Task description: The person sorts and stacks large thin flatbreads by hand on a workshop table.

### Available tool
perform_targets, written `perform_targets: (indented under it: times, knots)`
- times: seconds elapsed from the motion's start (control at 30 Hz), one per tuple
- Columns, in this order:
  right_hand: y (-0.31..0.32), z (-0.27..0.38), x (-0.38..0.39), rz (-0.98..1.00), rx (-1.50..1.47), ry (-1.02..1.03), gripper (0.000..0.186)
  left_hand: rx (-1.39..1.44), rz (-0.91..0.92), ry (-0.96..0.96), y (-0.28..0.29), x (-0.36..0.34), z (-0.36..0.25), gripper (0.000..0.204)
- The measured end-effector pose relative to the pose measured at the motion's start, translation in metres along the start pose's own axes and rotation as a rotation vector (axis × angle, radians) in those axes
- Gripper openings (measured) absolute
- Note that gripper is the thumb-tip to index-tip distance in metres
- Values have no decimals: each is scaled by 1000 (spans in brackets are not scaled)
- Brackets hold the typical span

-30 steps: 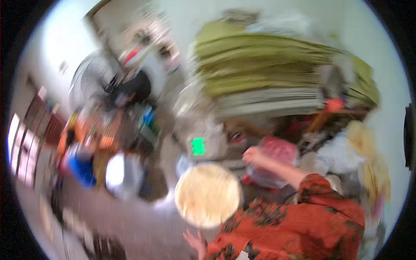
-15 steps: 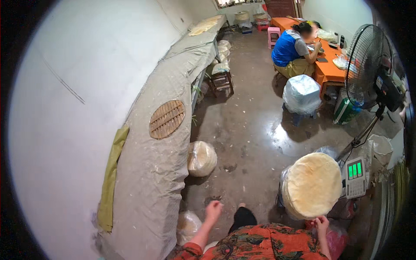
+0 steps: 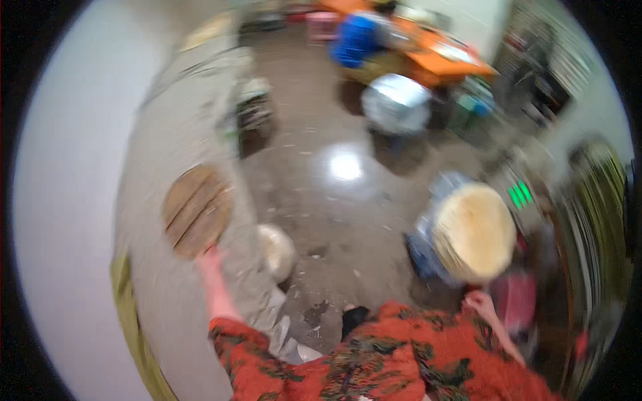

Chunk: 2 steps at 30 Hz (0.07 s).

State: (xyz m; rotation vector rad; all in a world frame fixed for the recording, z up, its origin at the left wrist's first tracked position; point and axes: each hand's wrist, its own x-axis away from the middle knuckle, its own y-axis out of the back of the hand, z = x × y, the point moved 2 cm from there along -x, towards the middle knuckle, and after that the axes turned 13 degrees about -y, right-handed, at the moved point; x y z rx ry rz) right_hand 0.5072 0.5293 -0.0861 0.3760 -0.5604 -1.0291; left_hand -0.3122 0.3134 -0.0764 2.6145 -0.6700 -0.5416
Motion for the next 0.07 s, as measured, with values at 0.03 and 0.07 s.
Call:
perform_targets:
  times: [0.03, 0.07]
  knots:
    - [-7, 58, 4, 133, -254, -392, 22, 819, -136, 445, 36, -14, 38, 52]
    - [-12, 67, 8, 113, -347, -445, 20, 837, -25, 481, -11, -25, 38, 52]
